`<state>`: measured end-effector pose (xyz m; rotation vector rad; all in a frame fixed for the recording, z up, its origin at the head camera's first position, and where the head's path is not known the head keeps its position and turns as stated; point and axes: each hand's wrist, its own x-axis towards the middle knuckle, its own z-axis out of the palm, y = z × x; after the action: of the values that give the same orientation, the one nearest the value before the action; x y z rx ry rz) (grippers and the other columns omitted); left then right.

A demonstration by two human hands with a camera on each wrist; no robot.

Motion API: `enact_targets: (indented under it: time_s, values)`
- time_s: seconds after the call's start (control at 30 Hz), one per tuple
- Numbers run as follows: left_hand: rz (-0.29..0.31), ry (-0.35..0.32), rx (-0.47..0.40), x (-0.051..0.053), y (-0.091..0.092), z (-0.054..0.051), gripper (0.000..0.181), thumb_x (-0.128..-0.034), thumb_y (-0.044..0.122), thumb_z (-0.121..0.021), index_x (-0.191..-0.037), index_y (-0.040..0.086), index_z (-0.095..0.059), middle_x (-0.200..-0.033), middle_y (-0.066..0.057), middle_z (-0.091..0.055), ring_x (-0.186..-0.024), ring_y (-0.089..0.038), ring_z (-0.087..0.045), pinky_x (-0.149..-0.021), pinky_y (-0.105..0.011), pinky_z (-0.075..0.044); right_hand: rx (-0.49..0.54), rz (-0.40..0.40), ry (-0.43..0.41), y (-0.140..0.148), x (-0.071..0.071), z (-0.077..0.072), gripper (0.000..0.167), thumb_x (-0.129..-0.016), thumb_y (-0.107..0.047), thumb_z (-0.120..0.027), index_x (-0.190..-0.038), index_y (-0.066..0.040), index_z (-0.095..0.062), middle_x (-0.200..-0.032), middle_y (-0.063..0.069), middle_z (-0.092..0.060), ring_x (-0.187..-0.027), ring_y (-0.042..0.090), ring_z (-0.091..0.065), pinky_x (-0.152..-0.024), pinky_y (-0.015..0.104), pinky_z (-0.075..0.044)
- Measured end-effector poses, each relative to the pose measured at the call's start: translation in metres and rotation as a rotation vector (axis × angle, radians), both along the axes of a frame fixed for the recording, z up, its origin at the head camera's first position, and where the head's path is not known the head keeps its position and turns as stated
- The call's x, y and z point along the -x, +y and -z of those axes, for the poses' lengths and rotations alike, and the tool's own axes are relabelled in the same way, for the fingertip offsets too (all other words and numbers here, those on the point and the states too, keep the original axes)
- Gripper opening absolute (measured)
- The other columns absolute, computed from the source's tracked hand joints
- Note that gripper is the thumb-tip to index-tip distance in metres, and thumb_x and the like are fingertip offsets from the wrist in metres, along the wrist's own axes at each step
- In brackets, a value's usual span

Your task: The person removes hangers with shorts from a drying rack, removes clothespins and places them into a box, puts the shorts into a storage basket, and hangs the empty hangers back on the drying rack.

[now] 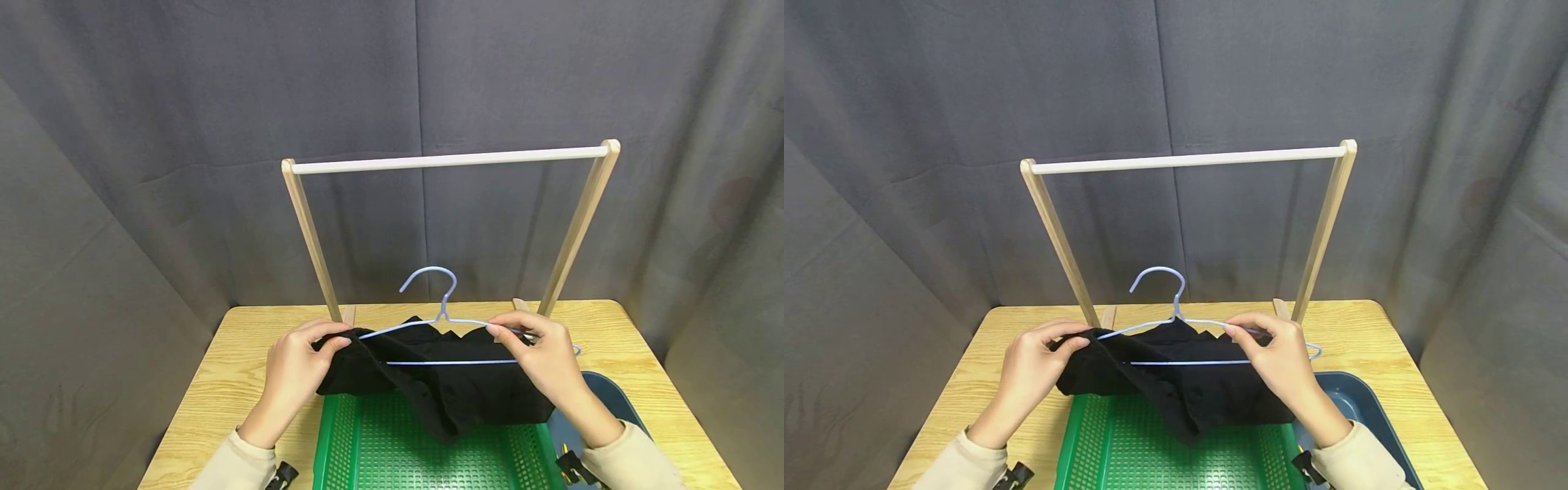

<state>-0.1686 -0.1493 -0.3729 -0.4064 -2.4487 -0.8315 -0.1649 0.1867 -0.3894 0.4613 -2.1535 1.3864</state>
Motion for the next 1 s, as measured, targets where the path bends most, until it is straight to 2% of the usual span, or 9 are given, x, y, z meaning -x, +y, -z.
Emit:
enact_targets:
  time_s: [0.13, 0.23, 0.37, 0.47, 0.67, 0.9, 1.0]
  values:
    - [-0.026, -0.026, -0.005, -0.001, -0.009, 0.0, 0.019, -0.0767, 0.018, -0.085, -0.095, 0.021, -0.081, -0.098, 0.003, -0.075, -0.067, -0.015, -0.067, -0.051, -0.029, -0.043, 0.007, 0.023, 0.02, 0.005, -0.001, -0.001, 0.018, -0.078, 0.007, -0.079, -0.087, -0.008, -0.076, -0.071, -0.006, -0.07, -0.079, -0.002, -0.065, -0.078, 0.012, -0.046]
    - [-0.039, -0.041, -0.01, -0.002, -0.015, 0.001, 0.019, -0.0777, 0.017, -0.084, -0.096, 0.019, -0.081, -0.099, 0.002, -0.075, -0.069, -0.015, -0.066, -0.053, -0.03, -0.044, -0.008, 0.032, 0.062, 0.009, -0.002, -0.003, 0.02, -0.077, 0.009, -0.079, -0.088, -0.007, -0.077, -0.072, -0.003, -0.071, -0.071, -0.001, -0.064, -0.069, 0.012, -0.046]
    - [-0.049, -0.057, -0.024, -0.002, -0.022, 0.003, 0.019, -0.0781, 0.015, -0.084, -0.097, 0.017, -0.08, -0.098, 0.001, -0.075, -0.076, -0.015, -0.068, -0.059, -0.033, -0.048, -0.023, 0.038, 0.106, 0.014, -0.002, -0.006, 0.023, -0.075, 0.013, -0.078, -0.088, -0.006, -0.076, -0.071, 0.003, -0.071, -0.071, -0.002, -0.063, -0.069, 0.012, -0.045]
    - [-0.053, -0.073, -0.039, -0.002, -0.027, 0.005, 0.019, -0.0788, 0.013, -0.083, -0.097, 0.017, -0.08, -0.099, 0.001, -0.075, -0.075, -0.015, -0.067, -0.06, -0.032, -0.048, -0.026, 0.05, 0.112, 0.017, -0.002, -0.007, 0.022, -0.074, 0.013, -0.079, -0.087, -0.005, -0.076, -0.071, 0.003, -0.071, -0.072, -0.003, -0.062, -0.069, 0.012, -0.045]
    - [-0.079, -0.115, -0.065, -0.001, -0.037, 0.01, 0.019, -0.08, 0.011, -0.082, -0.098, 0.017, -0.08, -0.098, 0.002, -0.075, -0.069, -0.013, -0.063, -0.059, -0.028, -0.047, -0.002, 0.084, 0.111, 0.025, 0.0, -0.006, 0.021, -0.074, 0.016, -0.077, -0.085, -0.002, -0.076, -0.075, -0.006, -0.071, -0.069, -0.003, -0.061, -0.068, 0.011, -0.044]
    - [-0.08, -0.156, -0.068, -0.004, -0.042, 0.018, 0.016, -0.0809, 0.01, -0.082, -0.096, 0.014, -0.079, -0.094, 0.0, -0.075, -0.077, -0.016, -0.066, -0.059, -0.028, -0.046, 0.049, 0.111, 0.111, 0.034, -0.001, -0.012, 0.02, -0.074, 0.02, -0.073, -0.087, 0.004, -0.074, -0.078, -0.011, -0.071, -0.07, -0.002, -0.058, -0.066, 0.012, -0.041]
    - [-0.063, -0.195, -0.048, -0.007, -0.04, 0.024, 0.015, -0.0812, 0.011, -0.082, -0.096, 0.014, -0.079, -0.092, 0.001, -0.074, -0.068, -0.011, -0.061, -0.058, -0.027, -0.046, 0.051, 0.134, 0.092, 0.036, -0.002, -0.013, 0.019, -0.076, 0.018, -0.074, -0.087, 0.003, -0.075, -0.078, -0.013, -0.07, -0.071, -0.002, -0.058, -0.067, 0.013, -0.042]
